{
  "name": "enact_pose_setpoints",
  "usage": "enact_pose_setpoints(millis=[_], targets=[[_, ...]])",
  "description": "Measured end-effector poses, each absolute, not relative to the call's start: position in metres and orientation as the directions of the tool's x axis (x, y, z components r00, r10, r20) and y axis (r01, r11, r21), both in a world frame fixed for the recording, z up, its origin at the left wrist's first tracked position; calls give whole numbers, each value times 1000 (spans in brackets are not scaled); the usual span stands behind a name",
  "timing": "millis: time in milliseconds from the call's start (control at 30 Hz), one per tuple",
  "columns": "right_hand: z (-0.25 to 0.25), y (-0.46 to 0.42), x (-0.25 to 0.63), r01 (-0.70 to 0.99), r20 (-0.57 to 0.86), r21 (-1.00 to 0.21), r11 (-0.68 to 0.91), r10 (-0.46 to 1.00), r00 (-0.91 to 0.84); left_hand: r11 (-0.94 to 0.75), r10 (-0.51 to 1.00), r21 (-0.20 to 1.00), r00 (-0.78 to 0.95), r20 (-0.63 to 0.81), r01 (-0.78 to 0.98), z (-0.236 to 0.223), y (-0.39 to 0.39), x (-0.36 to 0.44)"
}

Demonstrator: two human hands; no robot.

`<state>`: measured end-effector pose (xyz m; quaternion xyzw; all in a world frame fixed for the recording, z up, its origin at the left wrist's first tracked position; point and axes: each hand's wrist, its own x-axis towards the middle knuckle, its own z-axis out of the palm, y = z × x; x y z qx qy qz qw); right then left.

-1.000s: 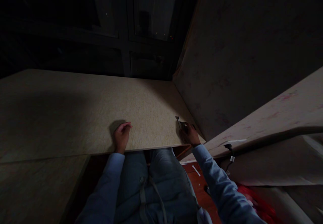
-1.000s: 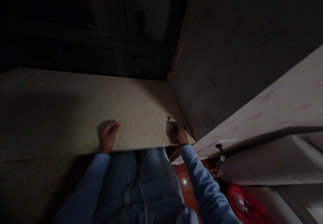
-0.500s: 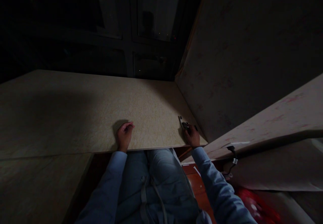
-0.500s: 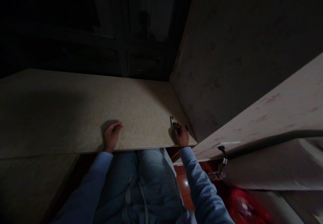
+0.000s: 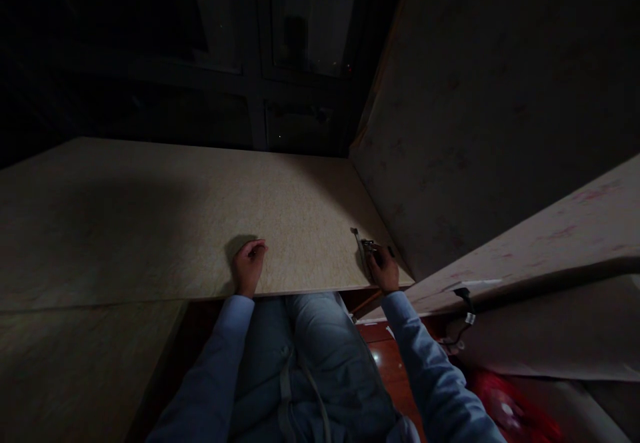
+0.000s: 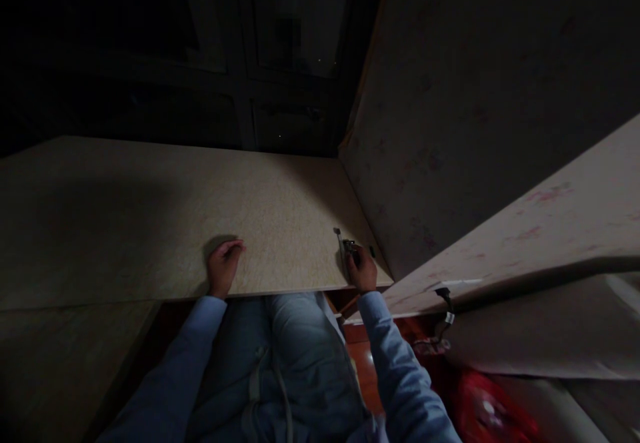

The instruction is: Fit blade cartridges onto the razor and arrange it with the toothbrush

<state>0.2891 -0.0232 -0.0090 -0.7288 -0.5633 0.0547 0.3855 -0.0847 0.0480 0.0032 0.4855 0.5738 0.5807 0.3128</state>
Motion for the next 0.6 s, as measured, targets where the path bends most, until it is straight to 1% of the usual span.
enact_pose_setpoints(millis=[600], targets=[[-3,-24,281,773,352,-621,-126,837,419,-114,910,943,-348,225,312,-2,53,-80]])
